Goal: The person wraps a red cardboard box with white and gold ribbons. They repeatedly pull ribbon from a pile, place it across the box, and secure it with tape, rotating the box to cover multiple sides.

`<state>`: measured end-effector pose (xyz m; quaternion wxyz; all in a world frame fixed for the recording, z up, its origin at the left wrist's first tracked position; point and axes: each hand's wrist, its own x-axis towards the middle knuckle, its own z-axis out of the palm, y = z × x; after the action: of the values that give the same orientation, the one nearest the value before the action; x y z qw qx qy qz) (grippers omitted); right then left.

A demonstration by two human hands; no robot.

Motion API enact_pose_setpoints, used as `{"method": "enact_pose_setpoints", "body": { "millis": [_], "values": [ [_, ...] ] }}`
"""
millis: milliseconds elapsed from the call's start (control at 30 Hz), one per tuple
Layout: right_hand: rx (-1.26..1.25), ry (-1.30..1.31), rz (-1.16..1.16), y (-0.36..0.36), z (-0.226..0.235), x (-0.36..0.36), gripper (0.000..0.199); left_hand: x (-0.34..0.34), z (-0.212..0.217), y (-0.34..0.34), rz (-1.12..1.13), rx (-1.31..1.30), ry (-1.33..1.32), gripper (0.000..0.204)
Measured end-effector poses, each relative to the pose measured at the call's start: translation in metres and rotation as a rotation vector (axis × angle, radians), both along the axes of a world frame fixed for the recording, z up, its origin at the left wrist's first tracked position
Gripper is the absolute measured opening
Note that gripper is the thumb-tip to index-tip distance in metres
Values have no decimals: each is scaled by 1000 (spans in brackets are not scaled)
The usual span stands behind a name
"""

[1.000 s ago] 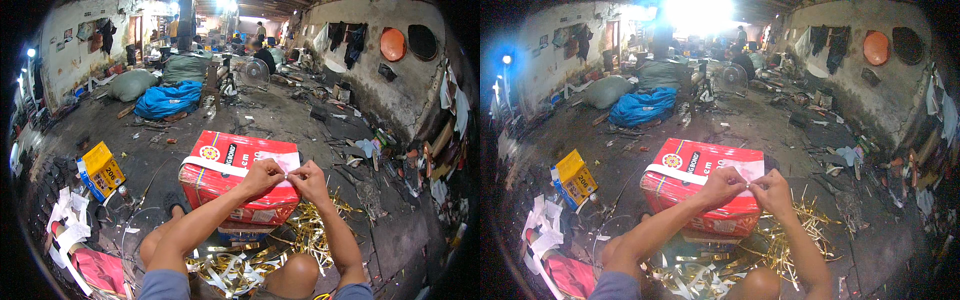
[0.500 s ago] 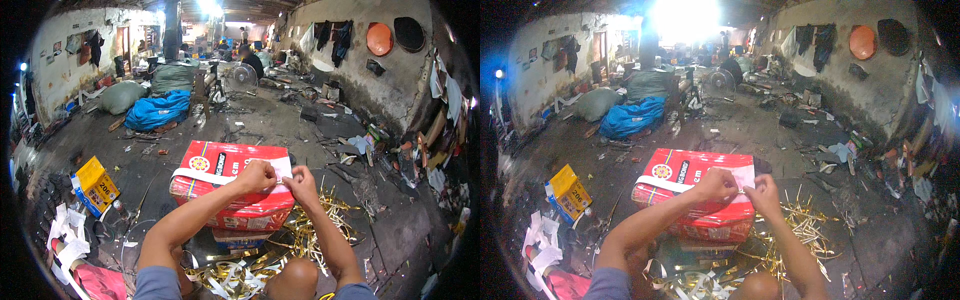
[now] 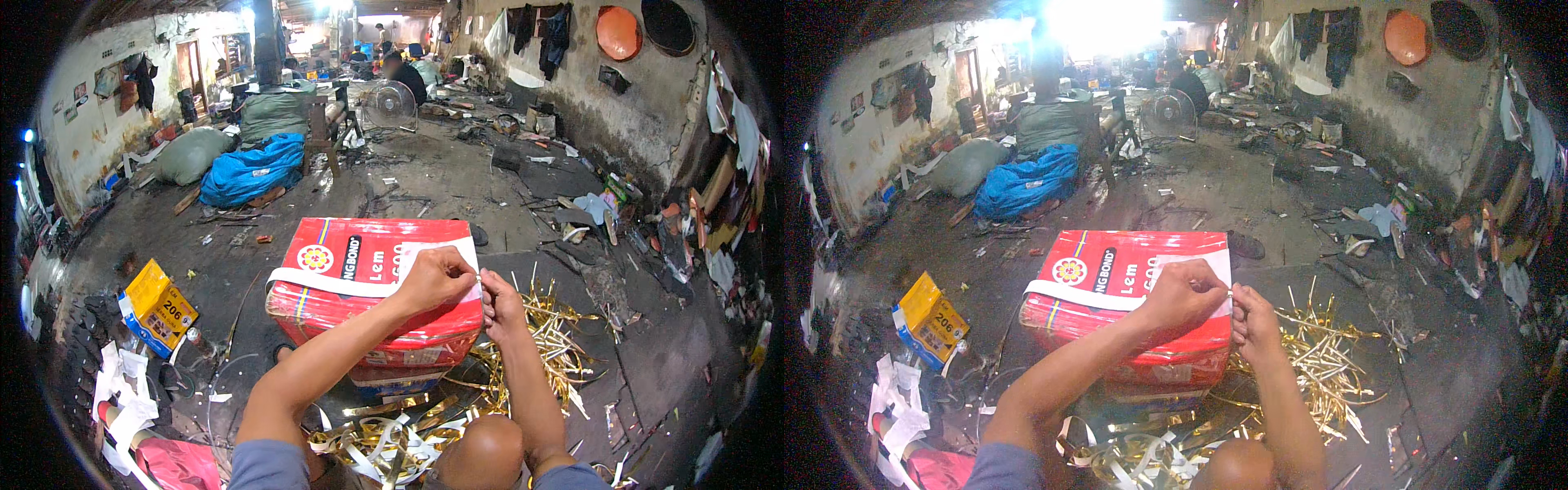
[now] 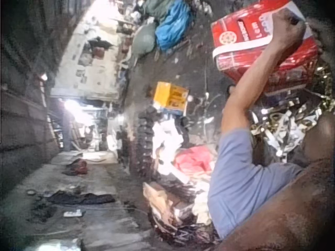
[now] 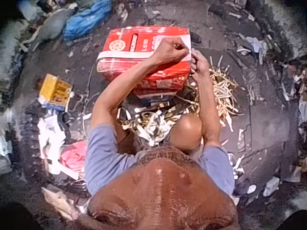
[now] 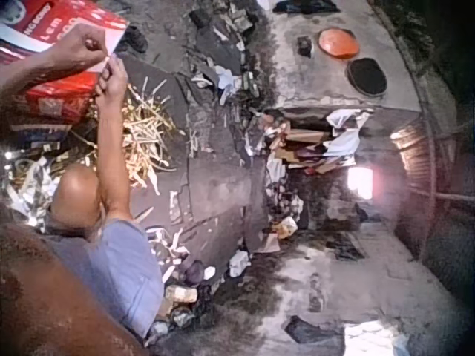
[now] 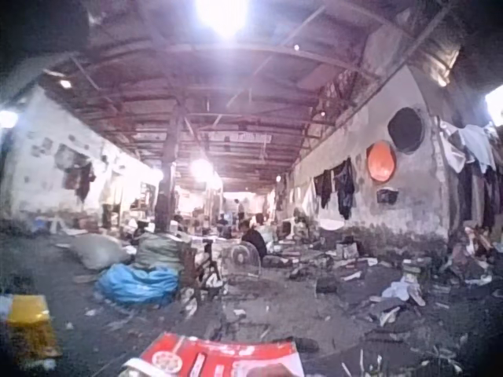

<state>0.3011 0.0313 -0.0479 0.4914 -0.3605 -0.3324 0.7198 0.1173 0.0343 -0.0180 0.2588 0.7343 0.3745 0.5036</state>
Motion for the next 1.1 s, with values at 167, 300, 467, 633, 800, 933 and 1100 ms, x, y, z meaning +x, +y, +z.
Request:
{"method": "enact_pose_setpoints", "body": {
  "millis": [167,300,467,633,800,933,1100],
  "values": [
    [-39,16,41,2,-9,10,28,7,-7,4,-39,-48,-100,14],
    [47,-289,34,16,29,19,47,8,-4,8,-73,-52,-118,14],
    [669,-1307,-306,56,38,-8,47,6,-1,2,-7,-49,-83,13],
    [708,-1148,-368,63,4,-3,37,8,-7,8,-22,-61,-80,11],
    [659,-961,-436,66,-28,-15,37,1,-3,5,19,-62,-36,7],
    [547,-860,-393,68,-70,-9,37,0,-10,14,-54,-156,-85,7],
    [525,-943,-413,71,-123,-3,38,2,-4,16,-48,-128,-27,8]
  ]
}}
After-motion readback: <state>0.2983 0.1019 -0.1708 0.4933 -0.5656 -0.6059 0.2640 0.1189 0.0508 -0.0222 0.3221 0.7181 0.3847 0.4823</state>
